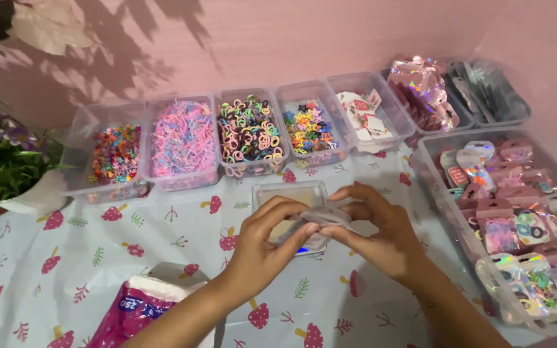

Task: Sort and pack small decorative accessories into containers and weigh them on a digital scale.

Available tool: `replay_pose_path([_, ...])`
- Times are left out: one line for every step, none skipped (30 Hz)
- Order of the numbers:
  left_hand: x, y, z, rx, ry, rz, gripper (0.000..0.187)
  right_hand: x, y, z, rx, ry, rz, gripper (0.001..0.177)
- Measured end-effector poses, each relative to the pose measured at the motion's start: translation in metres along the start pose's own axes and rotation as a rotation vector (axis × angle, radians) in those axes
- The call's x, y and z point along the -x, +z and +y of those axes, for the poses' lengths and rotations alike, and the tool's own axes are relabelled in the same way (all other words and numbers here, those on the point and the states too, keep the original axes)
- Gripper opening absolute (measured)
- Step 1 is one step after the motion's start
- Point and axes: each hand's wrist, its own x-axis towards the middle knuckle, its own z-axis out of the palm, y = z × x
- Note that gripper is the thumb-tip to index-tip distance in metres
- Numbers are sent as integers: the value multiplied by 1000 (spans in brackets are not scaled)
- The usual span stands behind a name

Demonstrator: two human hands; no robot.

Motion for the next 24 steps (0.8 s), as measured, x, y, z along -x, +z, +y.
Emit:
replay_pose_path([1, 0, 0, 18, 1, 15, 17, 0, 2, 3, 12, -75, 6, 31])
replay_pose_path([1, 0, -1, 32, 6, 32, 17, -1, 4, 5, 22, -155, 13, 17])
replay_pose_path([3, 1, 0, 30, 2, 34, 17, -1, 4, 6, 21, -154, 8, 17])
replay_pose_path([4, 1, 0, 39, 21, 37, 14, -1, 4, 6, -26, -231, -22, 12])
replay_pose_path([4, 2, 0, 47, 40, 41, 12, -2, 4, 5, -73, -308, -52, 10])
replay_pose_path([6, 3, -3, 47, 41, 40, 12, -3, 6, 6, -74, -308, -51, 10])
replay_pose_path([8, 4, -6, 21, 48, 47, 12, -4, 8, 7, -68, -378, -30, 7])
replay_pose_path([8, 6, -9, -1, 58, 52, 12, -4, 9, 9, -60, -446, -5, 5])
replay_pose_path([7, 5, -9, 2, 60, 47, 12, -5, 9, 9, -59, -444, 0, 5])
replay_pose_path([8, 5, -9, 2, 53, 49, 12, -4, 10, 11, -68, -437, -10, 5])
replay_pose_path([9, 5, -9, 2, 46, 50, 11, -3, 10, 12, -77, -430, -20, 6])
replay_pose_path([8, 5, -9, 7, 44, 49, 11, -3, 10, 12, -74, -425, -19, 6])
replay_pose_path([7, 4, -10, 10, 50, 42, 12, -3, 9, 12, -45, -418, -10, 6])
replay_pose_path([7, 3, -9, 11, 55, 35, 13, -3, 10, 11, -17, -410, -2, 7])
replay_pose_path([7, 3, -10, 14, 51, 35, 13, -3, 10, 11, -16, -406, -3, 7])
replay_pose_path([8, 3, -10, 10, 43, 22, 12, -2, 10, 10, -4, -410, 6, 7])
replay_pose_path([9, 3, -9, 5, 35, 9, 12, -2, 11, 10, 7, -415, 15, 7])
replay_pose_path([8, 3, -10, 7, 30, 7, 12, -2, 11, 10, 6, -410, 14, 7])
replay_pose_path([8, 3, -10, 3, 34, -3, 12, -2, 11, 10, 10, -417, 11, 6])
replay_pose_path([8, 3, -10, -1, 38, -13, 12, -2, 11, 10, 13, -425, 9, 5])
replay_pose_path([9, 3, -11, 1, 34, -15, 12, -2, 12, 11, 13, -420, 9, 5])
replay_pose_path([10, 3, -12, -8, 35, -25, 13, -2, 12, 12, 23, -445, 9, 7])
replay_pose_path([10, 3, -13, -17, 35, -35, 13, -2, 12, 12, 34, -469, 8, 9])
replay_pose_path([10, 3, -13, -15, 34, -36, 13, -3, 13, 13, 35, -467, 9, 9])
